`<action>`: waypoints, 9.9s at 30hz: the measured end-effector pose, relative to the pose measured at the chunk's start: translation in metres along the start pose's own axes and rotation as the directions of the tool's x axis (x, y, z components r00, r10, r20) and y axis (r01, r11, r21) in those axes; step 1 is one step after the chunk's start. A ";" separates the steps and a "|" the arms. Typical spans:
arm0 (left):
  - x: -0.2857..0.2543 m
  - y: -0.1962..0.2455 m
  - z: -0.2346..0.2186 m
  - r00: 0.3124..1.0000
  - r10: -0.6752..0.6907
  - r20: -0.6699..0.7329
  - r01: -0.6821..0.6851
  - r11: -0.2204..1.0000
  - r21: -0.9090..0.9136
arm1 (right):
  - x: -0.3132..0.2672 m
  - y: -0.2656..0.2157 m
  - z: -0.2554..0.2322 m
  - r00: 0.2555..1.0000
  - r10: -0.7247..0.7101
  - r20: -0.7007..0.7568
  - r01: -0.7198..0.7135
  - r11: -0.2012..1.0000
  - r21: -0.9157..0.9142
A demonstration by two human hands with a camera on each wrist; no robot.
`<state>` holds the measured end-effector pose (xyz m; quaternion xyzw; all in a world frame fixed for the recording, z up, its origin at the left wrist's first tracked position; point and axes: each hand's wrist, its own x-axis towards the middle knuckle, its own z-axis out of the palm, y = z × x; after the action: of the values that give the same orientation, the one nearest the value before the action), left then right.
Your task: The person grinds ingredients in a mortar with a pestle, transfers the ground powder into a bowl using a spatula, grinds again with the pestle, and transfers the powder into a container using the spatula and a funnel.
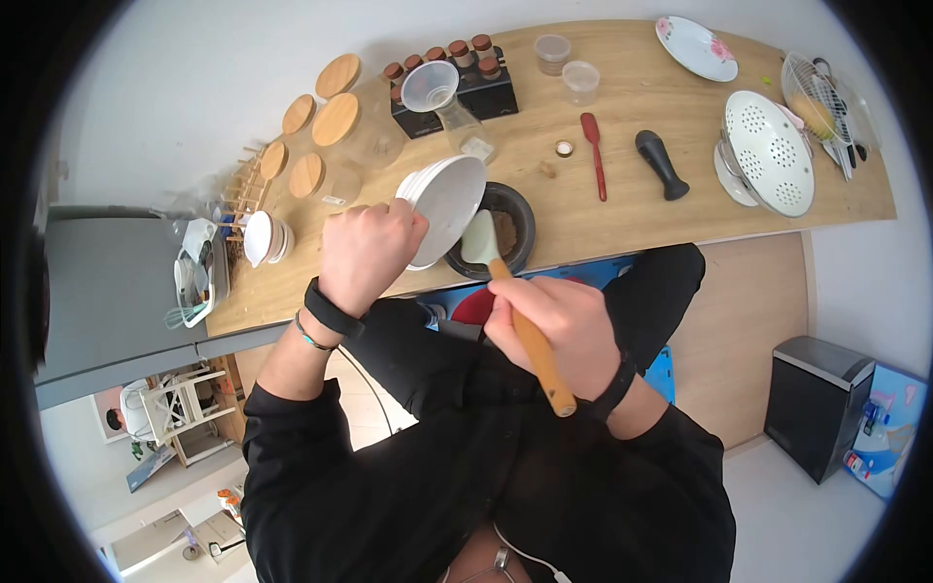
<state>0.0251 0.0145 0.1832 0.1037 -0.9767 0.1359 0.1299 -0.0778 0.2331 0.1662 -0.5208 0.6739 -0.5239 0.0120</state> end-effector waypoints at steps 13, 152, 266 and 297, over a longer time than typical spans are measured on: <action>-0.002 -0.011 0.006 0.998 -0.067 -0.015 0.065 0.992 -0.107 | 0.004 -0.007 -0.001 0.996 -0.089 -0.021 0.090 0.991 0.096; -0.120 -0.033 0.142 0.367 -0.616 0.697 0.911 0.085 -0.404 | 0.030 0.065 -0.025 0.854 0.519 -0.047 -0.510 0.851 0.121; -0.133 0.012 0.086 0.461 -0.714 0.527 0.531 -0.254 -0.808 | -0.066 0.106 -0.030 0.710 0.686 -0.160 -0.287 0.489 0.824; -0.122 0.027 0.077 0.452 -0.718 0.529 0.578 -0.216 -0.787 | -0.035 0.052 -0.046 0.893 0.357 -0.274 -0.198 0.859 0.472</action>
<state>0.1169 0.0380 0.0709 0.4887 -0.6257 -0.5443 0.2710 -0.1238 0.2849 0.1312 -0.2981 0.6006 -0.7372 0.0829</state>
